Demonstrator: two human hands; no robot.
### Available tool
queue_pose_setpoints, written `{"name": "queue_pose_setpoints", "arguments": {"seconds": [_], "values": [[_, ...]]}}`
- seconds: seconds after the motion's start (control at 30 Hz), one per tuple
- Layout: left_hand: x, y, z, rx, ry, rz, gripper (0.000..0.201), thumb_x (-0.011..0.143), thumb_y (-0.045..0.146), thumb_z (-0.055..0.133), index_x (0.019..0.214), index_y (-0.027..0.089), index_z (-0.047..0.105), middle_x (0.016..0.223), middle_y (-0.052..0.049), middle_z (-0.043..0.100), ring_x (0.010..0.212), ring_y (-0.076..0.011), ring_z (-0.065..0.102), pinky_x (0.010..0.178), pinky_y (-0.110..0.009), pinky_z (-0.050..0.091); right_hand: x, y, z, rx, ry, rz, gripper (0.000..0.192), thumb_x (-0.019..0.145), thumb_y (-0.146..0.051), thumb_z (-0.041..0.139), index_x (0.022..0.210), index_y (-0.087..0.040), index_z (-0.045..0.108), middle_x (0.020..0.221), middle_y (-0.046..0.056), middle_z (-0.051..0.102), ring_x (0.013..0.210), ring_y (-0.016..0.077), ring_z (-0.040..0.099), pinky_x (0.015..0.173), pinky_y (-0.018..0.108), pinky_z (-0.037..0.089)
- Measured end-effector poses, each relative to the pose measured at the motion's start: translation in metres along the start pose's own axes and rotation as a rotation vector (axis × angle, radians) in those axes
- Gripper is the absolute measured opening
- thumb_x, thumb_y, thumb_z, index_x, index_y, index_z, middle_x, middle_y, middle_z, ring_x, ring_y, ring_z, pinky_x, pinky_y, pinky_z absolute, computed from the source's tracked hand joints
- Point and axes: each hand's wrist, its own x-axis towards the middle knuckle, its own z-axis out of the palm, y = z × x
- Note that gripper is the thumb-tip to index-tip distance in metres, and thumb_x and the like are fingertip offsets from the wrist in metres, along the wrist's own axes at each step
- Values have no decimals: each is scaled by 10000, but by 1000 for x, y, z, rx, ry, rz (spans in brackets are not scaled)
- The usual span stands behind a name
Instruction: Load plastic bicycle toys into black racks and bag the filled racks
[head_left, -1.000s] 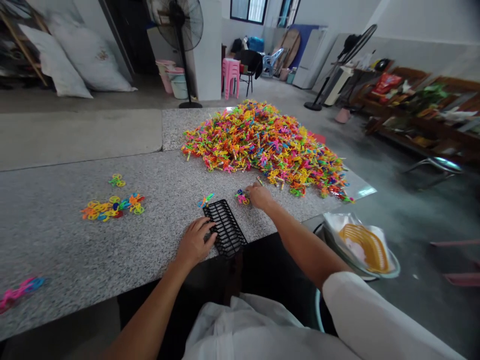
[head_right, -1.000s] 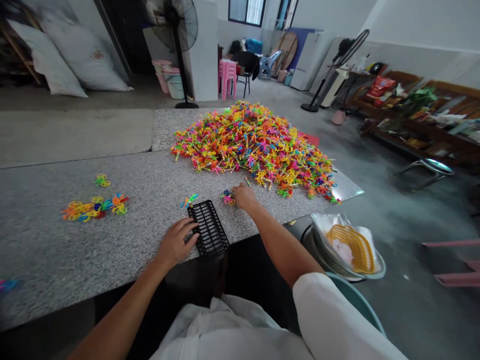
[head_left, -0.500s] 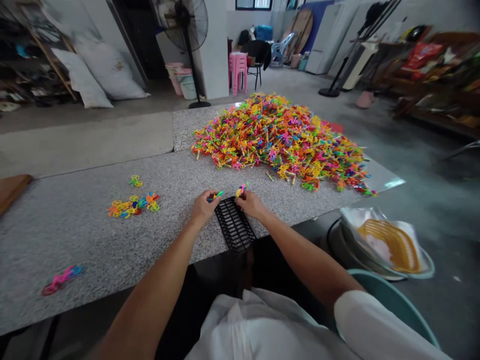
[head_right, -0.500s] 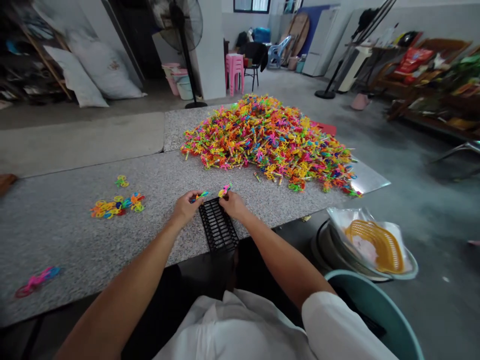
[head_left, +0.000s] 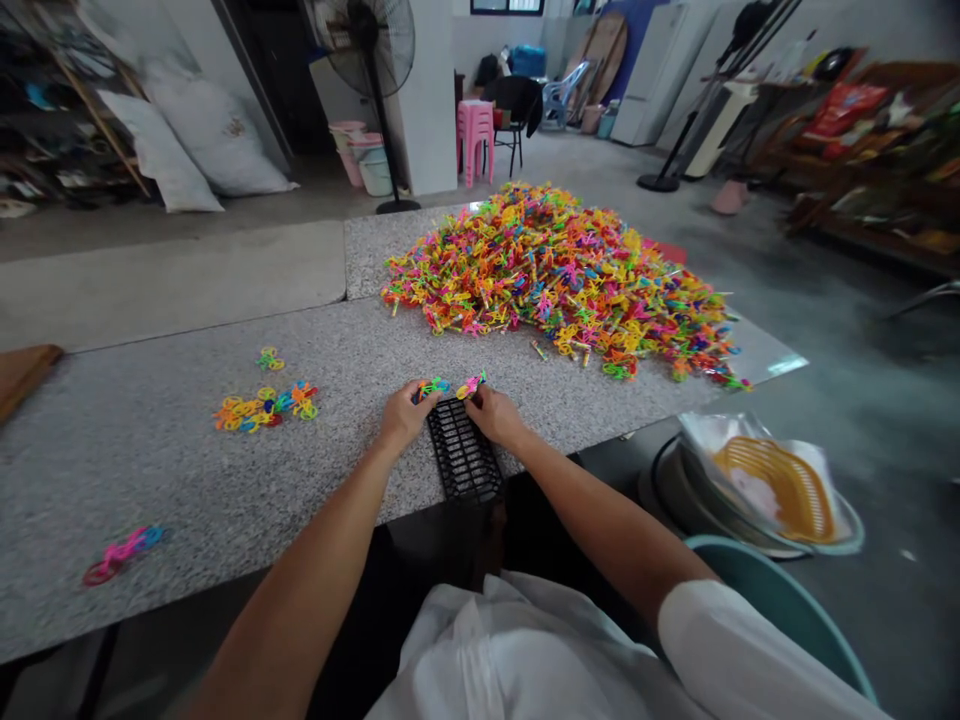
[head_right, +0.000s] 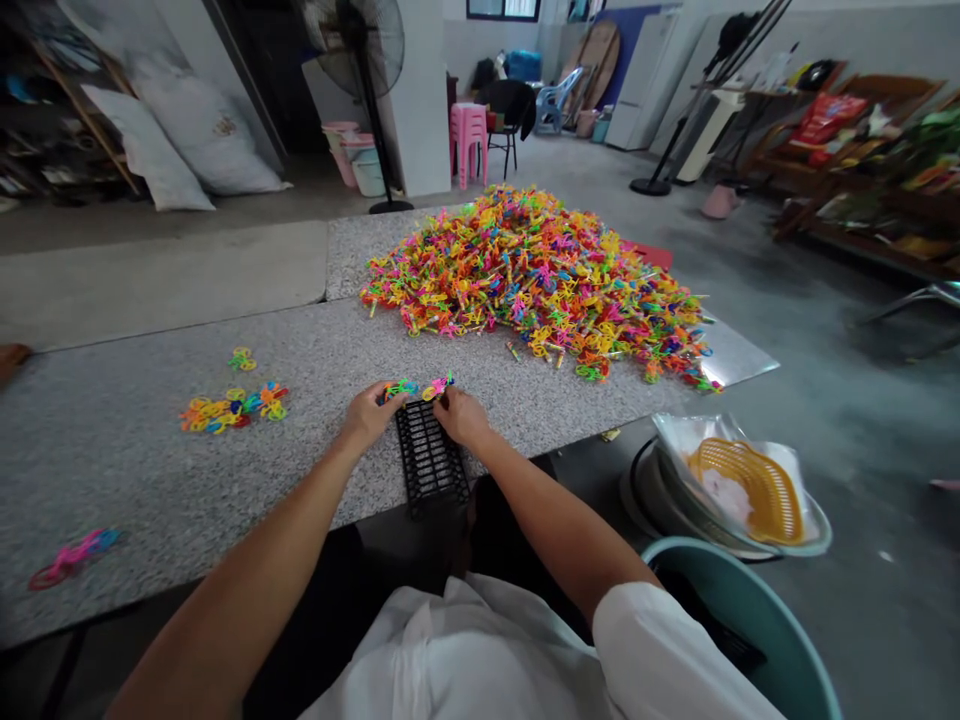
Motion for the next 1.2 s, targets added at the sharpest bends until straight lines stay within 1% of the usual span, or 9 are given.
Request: {"name": "queue_pose_setpoints", "arguments": {"seconds": [0.13,0.33,0.53,0.67,0.73,0.87,0.97,1.07,1.2], "values": [[-9,-8,-1,-55,0,14,550,857,438,777,1356,211,727,1291,-68,798,1148,-252,719,1057,-359,534,4,2,-3,77,21,4,155,1054,-293,625,1030,-172,719,944,68,786,812,185,673,691,262,399],[-21,-17,-3,-27,-21,-52,556,878,465,765,1356,187,715,1201,-73,815,1059,-257,739,1011,-371,558,9,-2,-8,147,97,53,121,1001,-275,677,919,-190,708,881,46,771,775,175,662,675,258,393],[-28,-20,2,61,57,-56,449,909,426,751,1303,211,739,1157,-73,817,1036,-257,742,973,-349,548,13,-12,-10,227,-6,42,185,1043,-303,628,942,-180,723,833,34,763,745,172,683,684,247,437],[-30,-21,5,167,46,-77,292,935,403,727,1156,219,775,1047,-73,809,962,-250,734,900,-326,534,17,-11,-9,-13,57,-64,182,1046,-254,597,1081,-164,751,1029,94,800,928,217,717,817,275,491],[-30,-21,5,187,40,-87,274,938,402,730,1138,221,779,1031,-70,806,950,-244,730,886,-317,528,18,-9,-11,-145,62,-118,231,1050,-236,584,1192,-155,747,1141,129,796,1017,241,716,881,293,499],[-28,-21,4,186,33,-115,316,920,391,755,1178,211,785,1009,-66,808,921,-241,724,863,-310,527,17,-3,-22,-291,1,-144,330,1094,-221,516,1364,-192,704,1278,133,771,1063,254,721,869,301,492],[-28,-23,5,169,50,-84,357,912,390,756,1216,205,784,1044,-88,813,951,-258,726,885,-324,531,18,1,-31,-368,-54,-128,328,1125,-235,473,1336,-220,724,1285,135,759,1038,250,730,817,301,476],[-29,-25,6,151,51,-48,321,919,403,730,1173,214,788,1024,-86,805,945,-260,719,894,-336,534,20,5,-34,-408,-98,-130,295,1129,-270,498,1280,-222,747,1248,146,749,1036,254,727,811,306,473],[-30,-27,6,126,25,-34,288,934,412,699,1125,211,779,991,-73,790,928,-244,710,900,-336,535,20,10,-32,-402,-91,-136,286,1119,-253,509,1264,-205,751,1262,156,735,1054,265,721,834,321,493]]}}
